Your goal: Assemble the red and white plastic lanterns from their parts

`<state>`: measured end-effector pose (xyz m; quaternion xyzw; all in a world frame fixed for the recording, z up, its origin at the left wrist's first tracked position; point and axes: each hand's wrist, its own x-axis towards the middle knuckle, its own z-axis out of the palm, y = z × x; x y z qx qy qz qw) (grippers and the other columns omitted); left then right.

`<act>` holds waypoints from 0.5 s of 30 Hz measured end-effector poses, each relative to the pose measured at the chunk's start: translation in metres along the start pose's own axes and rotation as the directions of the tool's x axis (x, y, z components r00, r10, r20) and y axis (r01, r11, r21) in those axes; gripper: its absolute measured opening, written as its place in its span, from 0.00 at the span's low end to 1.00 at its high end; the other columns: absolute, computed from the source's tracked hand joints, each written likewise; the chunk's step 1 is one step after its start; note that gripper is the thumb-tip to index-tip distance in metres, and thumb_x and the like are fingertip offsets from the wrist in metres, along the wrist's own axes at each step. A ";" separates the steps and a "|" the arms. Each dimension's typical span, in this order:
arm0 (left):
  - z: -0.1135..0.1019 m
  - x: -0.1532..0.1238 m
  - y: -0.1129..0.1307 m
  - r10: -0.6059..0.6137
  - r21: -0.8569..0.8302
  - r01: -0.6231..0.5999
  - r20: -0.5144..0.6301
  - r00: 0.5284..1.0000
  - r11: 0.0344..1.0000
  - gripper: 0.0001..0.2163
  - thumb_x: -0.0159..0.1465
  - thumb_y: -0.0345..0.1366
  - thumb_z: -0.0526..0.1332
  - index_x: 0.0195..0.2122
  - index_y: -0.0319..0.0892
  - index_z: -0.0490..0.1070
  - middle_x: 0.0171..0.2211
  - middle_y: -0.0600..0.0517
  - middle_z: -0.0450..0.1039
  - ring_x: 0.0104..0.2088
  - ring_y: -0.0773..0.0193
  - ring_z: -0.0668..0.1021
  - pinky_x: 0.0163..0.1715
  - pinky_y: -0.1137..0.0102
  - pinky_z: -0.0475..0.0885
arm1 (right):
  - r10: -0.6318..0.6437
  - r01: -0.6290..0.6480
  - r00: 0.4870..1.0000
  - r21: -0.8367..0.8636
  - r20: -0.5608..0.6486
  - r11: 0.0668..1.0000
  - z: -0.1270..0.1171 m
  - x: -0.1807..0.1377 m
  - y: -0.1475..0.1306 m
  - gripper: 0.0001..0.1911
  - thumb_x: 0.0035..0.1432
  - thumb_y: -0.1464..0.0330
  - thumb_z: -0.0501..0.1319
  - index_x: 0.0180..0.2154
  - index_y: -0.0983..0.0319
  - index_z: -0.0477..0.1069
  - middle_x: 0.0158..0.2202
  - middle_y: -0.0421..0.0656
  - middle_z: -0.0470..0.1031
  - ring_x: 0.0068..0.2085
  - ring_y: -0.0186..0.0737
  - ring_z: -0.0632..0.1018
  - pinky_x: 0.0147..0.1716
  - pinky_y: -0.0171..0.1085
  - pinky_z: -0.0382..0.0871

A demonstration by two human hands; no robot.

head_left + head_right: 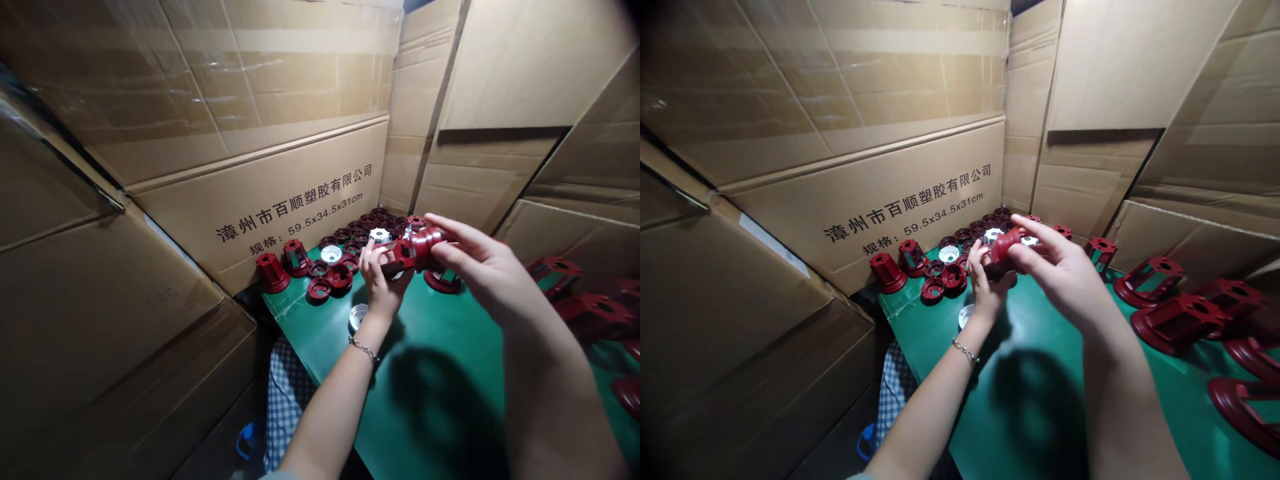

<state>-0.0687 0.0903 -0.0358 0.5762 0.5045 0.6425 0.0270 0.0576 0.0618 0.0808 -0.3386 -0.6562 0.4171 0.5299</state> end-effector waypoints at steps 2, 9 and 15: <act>-0.001 0.004 -0.001 0.010 -0.011 -0.010 -0.028 1.000 1.000 0.25 0.56 0.45 0.62 0.51 0.43 0.55 0.58 0.40 0.56 0.62 0.53 0.57 0.59 0.54 0.57 | 0.102 -0.077 0.983 0.166 -0.150 0.983 -0.008 0.007 0.009 0.24 0.49 0.59 0.67 0.48 0.58 0.71 0.40 0.44 0.72 0.37 0.39 0.74 0.31 0.30 0.72; 0.000 0.007 -0.006 -0.058 -0.104 0.057 -0.014 0.998 0.993 0.30 0.56 0.49 0.62 0.54 0.43 0.51 0.63 0.38 0.47 0.64 0.51 0.51 0.60 0.54 0.54 | 0.458 -0.226 0.859 0.631 -0.230 0.742 -0.009 0.025 0.014 0.19 0.65 0.69 0.44 0.43 0.66 0.73 0.42 0.49 0.70 0.39 0.39 0.74 0.25 0.30 0.72; 0.003 0.006 -0.008 -0.041 -0.118 0.037 -0.032 0.999 0.992 0.31 0.55 0.48 0.62 0.54 0.42 0.50 0.61 0.37 0.49 0.64 0.51 0.52 0.60 0.53 0.53 | 0.471 -0.238 0.860 0.660 -0.198 0.712 -0.002 0.026 0.010 0.21 0.65 0.70 0.43 0.39 0.68 0.74 0.36 0.50 0.72 0.36 0.37 0.74 0.29 0.30 0.72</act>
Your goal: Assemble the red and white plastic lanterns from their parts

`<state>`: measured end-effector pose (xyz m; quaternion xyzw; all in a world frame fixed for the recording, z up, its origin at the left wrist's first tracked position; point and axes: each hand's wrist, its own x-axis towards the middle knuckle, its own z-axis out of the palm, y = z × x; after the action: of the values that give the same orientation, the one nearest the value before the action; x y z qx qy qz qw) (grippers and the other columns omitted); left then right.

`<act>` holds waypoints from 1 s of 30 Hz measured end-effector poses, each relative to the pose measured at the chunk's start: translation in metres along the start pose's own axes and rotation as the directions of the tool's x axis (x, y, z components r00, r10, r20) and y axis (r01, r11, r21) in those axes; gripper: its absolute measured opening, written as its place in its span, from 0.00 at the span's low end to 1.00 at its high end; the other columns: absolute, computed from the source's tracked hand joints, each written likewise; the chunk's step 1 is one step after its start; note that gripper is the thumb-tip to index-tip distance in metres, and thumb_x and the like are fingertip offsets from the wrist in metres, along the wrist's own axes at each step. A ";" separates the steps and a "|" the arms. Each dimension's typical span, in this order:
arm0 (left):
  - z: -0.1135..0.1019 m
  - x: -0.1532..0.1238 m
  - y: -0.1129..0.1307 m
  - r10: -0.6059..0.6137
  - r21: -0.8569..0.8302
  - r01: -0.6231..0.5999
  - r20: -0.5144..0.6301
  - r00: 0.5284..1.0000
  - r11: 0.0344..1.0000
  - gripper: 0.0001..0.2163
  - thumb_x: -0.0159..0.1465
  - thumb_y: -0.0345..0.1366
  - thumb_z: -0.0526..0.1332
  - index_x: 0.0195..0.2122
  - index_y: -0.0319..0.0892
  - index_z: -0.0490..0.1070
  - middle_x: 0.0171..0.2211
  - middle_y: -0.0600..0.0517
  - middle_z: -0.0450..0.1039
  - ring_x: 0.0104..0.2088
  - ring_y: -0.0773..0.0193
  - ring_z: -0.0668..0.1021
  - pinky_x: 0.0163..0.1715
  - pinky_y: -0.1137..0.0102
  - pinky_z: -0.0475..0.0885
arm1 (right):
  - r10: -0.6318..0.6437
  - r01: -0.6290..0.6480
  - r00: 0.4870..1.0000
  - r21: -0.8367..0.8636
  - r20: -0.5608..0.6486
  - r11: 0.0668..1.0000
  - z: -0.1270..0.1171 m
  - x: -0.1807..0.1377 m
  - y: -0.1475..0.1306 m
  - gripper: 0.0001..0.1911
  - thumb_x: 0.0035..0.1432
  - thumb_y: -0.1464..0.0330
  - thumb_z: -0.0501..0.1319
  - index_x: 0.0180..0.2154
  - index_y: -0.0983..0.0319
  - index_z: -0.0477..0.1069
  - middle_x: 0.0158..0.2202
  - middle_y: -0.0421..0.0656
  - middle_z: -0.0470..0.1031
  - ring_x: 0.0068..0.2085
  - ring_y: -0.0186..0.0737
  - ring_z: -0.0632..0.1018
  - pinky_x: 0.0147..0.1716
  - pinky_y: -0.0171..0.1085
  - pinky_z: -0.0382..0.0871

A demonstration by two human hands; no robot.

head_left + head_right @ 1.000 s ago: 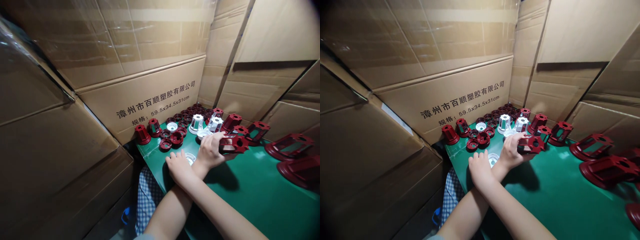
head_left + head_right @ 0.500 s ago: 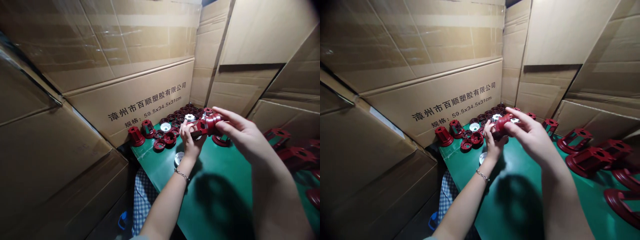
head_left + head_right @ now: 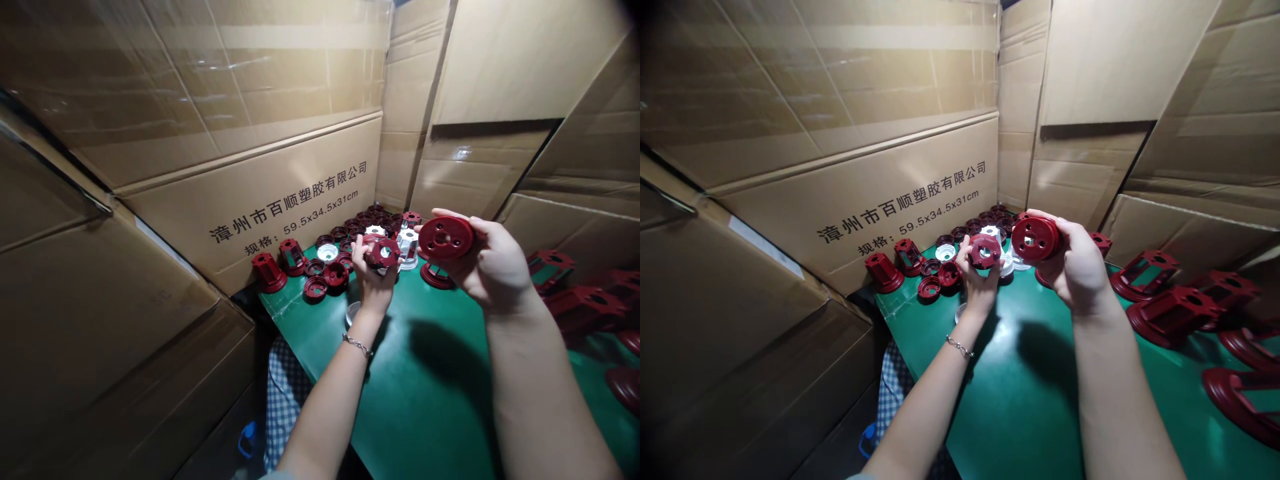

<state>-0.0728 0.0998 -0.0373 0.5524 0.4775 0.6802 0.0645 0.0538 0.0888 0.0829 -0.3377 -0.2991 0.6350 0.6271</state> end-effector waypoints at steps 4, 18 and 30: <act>0.000 0.000 0.000 0.020 0.003 -0.020 -0.015 1.000 1.000 0.29 0.55 0.47 0.63 0.52 0.41 0.52 0.60 0.37 0.52 0.63 0.52 0.54 0.61 0.54 0.52 | 0.028 -0.028 1.000 -0.019 0.002 0.999 0.000 0.001 0.002 0.20 0.63 0.73 0.43 0.37 0.67 0.75 0.34 0.49 0.72 0.33 0.37 0.74 0.28 0.31 0.71; -0.005 0.002 0.008 -0.034 -0.007 0.035 0.081 0.996 0.999 0.28 0.53 0.47 0.64 0.51 0.42 0.57 0.49 0.41 0.65 0.51 0.55 0.70 0.50 0.59 0.67 | -0.011 0.011 1.000 -0.038 0.005 0.999 -0.002 0.003 0.003 0.18 0.60 0.74 0.44 0.37 0.68 0.73 0.36 0.49 0.72 0.32 0.38 0.73 0.23 0.30 0.69; -0.011 0.010 0.025 -0.151 -0.268 0.747 0.885 0.441 0.608 0.23 0.44 0.46 0.69 0.39 0.40 0.72 0.30 0.51 0.73 0.34 0.60 0.76 0.41 0.62 0.71 | -0.279 0.282 0.959 -0.045 0.056 0.958 -0.038 0.023 0.005 0.20 0.47 0.69 0.44 0.36 0.70 0.68 0.38 0.57 0.70 0.40 0.49 0.74 0.37 0.41 0.71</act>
<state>-0.0745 0.0857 -0.0114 0.5728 0.2742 0.4271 0.6437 0.0817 0.1095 0.0557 -0.2924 -0.3758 0.5397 0.6943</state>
